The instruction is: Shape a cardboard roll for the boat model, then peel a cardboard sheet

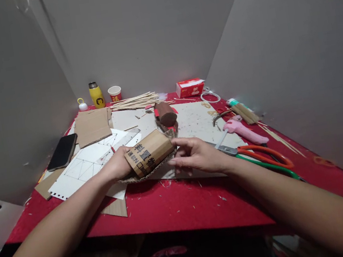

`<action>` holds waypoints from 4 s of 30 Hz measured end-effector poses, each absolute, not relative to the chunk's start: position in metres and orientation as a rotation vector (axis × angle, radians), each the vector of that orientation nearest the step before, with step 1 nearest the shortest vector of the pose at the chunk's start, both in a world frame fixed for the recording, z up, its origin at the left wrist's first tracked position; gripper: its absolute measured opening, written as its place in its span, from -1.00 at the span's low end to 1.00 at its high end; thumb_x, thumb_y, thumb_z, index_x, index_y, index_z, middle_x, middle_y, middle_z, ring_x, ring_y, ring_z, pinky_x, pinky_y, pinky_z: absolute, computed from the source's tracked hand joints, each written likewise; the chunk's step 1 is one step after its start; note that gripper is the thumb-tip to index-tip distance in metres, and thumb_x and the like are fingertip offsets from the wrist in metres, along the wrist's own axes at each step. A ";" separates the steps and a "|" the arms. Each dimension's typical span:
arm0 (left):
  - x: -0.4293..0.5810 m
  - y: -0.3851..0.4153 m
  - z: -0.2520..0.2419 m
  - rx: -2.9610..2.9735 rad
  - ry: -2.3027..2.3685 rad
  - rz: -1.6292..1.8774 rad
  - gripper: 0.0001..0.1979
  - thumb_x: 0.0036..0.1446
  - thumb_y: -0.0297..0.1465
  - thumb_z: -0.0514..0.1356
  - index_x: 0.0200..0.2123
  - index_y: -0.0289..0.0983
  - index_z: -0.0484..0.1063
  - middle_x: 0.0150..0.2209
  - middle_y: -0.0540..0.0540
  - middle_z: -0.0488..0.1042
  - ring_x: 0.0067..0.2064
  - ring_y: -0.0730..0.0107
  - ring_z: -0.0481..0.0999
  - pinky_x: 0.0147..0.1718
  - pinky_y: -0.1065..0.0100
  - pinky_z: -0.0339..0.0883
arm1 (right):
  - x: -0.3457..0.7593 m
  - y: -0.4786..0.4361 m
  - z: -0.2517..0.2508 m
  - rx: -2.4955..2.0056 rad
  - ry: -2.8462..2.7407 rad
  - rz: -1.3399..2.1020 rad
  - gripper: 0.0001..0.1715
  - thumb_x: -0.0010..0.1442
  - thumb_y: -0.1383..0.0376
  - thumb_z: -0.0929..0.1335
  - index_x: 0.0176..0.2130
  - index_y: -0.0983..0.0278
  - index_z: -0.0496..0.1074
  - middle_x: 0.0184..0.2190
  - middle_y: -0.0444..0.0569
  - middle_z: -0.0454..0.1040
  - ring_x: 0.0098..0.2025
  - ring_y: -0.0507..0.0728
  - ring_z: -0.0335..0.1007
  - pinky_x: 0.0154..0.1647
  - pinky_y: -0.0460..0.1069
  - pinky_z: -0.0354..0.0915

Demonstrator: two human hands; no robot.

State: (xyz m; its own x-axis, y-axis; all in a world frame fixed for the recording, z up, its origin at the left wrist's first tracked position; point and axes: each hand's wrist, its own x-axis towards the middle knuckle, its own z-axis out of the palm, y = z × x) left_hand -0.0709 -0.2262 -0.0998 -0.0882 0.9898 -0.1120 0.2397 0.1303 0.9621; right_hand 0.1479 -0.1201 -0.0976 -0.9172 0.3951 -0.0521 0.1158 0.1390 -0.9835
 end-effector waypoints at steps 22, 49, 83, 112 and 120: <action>-0.072 -0.234 -0.108 1.294 1.522 0.991 -0.79 -0.12 -0.40 0.29 -0.33 -0.35 0.57 -0.41 -0.09 0.59 -0.44 0.39 0.49 -0.43 0.40 0.35 | 0.143 -0.131 -0.100 -0.682 -2.254 2.048 -0.63 0.13 0.20 0.38 -0.10 0.35 0.35 -0.61 -0.14 0.52 -0.70 -0.01 0.41 -0.72 -0.18 0.25; -0.069 -0.233 -0.098 1.161 1.478 1.019 -0.85 -0.16 -0.36 0.35 -0.47 -0.31 0.54 -0.52 -0.03 0.55 -0.51 0.41 0.43 -0.47 0.39 0.32 | 0.132 -0.128 -0.111 -0.600 -2.104 2.146 -0.72 0.08 0.22 0.40 -0.22 0.33 0.38 -0.64 -0.17 0.49 -0.69 -0.01 0.40 -0.73 -0.17 0.26; -0.082 -0.231 -0.092 1.082 1.400 0.993 -0.92 -0.19 -0.47 0.28 -0.52 -0.36 0.54 -0.58 -0.03 0.52 -0.54 0.43 0.42 -0.47 0.40 0.28 | 0.123 -0.125 -0.115 -0.548 -2.040 2.161 -0.64 0.00 0.18 0.41 -0.22 0.35 0.40 -0.67 -0.17 0.50 -0.74 0.00 0.37 -0.75 -0.17 0.22; -0.075 -0.233 -0.090 1.023 1.298 1.089 -0.86 -0.18 -0.53 0.27 -0.44 -0.37 0.58 -0.54 -0.06 0.56 -0.54 0.46 0.47 -0.49 0.46 0.31 | 0.128 -0.125 -0.119 -0.617 -2.037 2.141 -0.60 -0.01 0.14 0.43 -0.23 0.36 0.42 -0.67 -0.14 0.49 -0.73 0.00 0.36 -0.73 -0.15 0.25; -0.077 -0.233 -0.089 0.989 1.315 1.103 -0.78 -0.20 -0.56 0.27 -0.37 -0.37 0.59 -0.51 -0.06 0.58 -0.50 0.41 0.53 -0.44 0.42 0.39 | 0.130 -0.131 -0.118 -0.695 -2.013 2.081 -0.65 -0.02 0.14 0.44 -0.31 0.32 0.38 -0.66 -0.14 0.49 -0.71 -0.02 0.36 -0.71 -0.15 0.24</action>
